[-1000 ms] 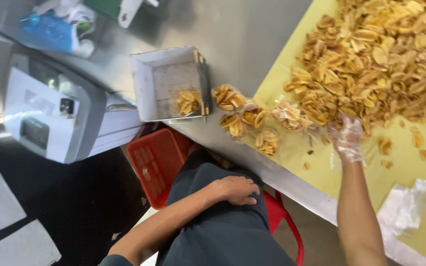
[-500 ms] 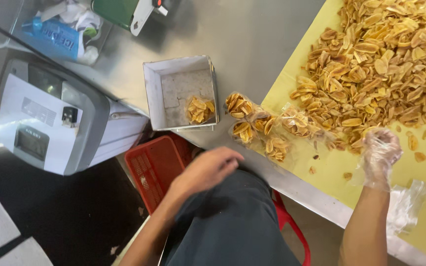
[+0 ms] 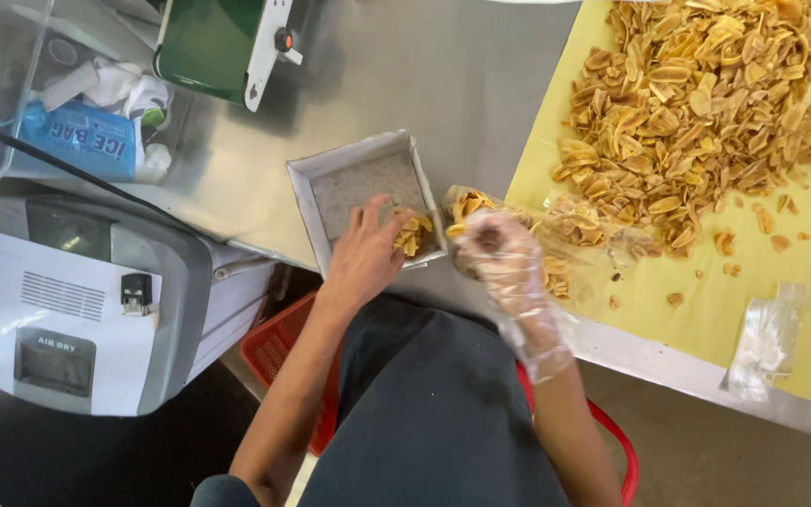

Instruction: The person scoops dried fruit slices from a large pile on a yellow sheet into small clear plastic bags. They then place each filled bag onto a digital scale to weigh it before setting the bag aside.

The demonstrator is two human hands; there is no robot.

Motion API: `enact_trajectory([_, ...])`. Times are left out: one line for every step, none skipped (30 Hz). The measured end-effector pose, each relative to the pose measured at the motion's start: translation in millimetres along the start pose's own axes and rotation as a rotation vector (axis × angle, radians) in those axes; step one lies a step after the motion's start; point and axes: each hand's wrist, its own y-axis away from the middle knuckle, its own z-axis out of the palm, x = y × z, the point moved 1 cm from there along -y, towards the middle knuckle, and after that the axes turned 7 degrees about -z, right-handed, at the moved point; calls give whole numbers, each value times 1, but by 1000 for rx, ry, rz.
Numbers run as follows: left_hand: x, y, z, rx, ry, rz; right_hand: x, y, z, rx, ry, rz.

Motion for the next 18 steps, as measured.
enact_trajectory([-3,-1,1,-15,19,-6,-2,-2,16,-16,1,-74])
enact_trajectory([-5,-2,2,-29,38,-12,-4,-5,26,-48,137,-146])
enact_trajectory([-8,-2,2,-45,58,-21,-5,-9,35,-83,274,-216])
enact_trajectory([-10,-2,2,-46,83,-6,-7,-10,41,-118,410,-285])
enact_trajectory([-12,-1,1,-48,109,5,-8,-10,45,-167,415,-276])
enact_trajectory([-14,0,1,-50,135,17,-9,-11,46,-217,420,-267])
enact_trajectory([-16,1,0,-56,154,23,-9,-10,48,-267,423,-257])
enact_trajectory([-18,2,-1,-62,173,29,-9,-10,47,-255,442,-231])
enact_trajectory([-19,2,-2,-68,193,35,-9,-10,43,-244,460,-204])
enact_trajectory([-20,2,-3,-78,196,31,-8,-9,39,-233,478,-178])
enact_trajectory([-19,2,-4,-87,202,28,-8,-7,32,-217,518,-180])
enact_trajectory([-19,2,-4,-97,207,26,-7,-6,25,-200,557,-182])
enact_trajectory([-18,2,-5,-97,219,32,-6,-5,18,-184,596,-184])
enact_trajectory([-17,2,-7,-97,231,38,-5,-4,9,-150,555,-133])
enact_trajectory([-16,3,-8,-96,242,41,-4,-4,2,-118,512,-82])
enact_trajectory([-15,3,-10,-78,290,56,-2,-4,-7,-86,469,-31])
enact_trajectory([-15,4,-12,-61,336,65,-1,-3,-13,-52,330,4])
enact_trajectory([-15,4,-14,-44,383,75,0,-3,-19,-17,192,40])
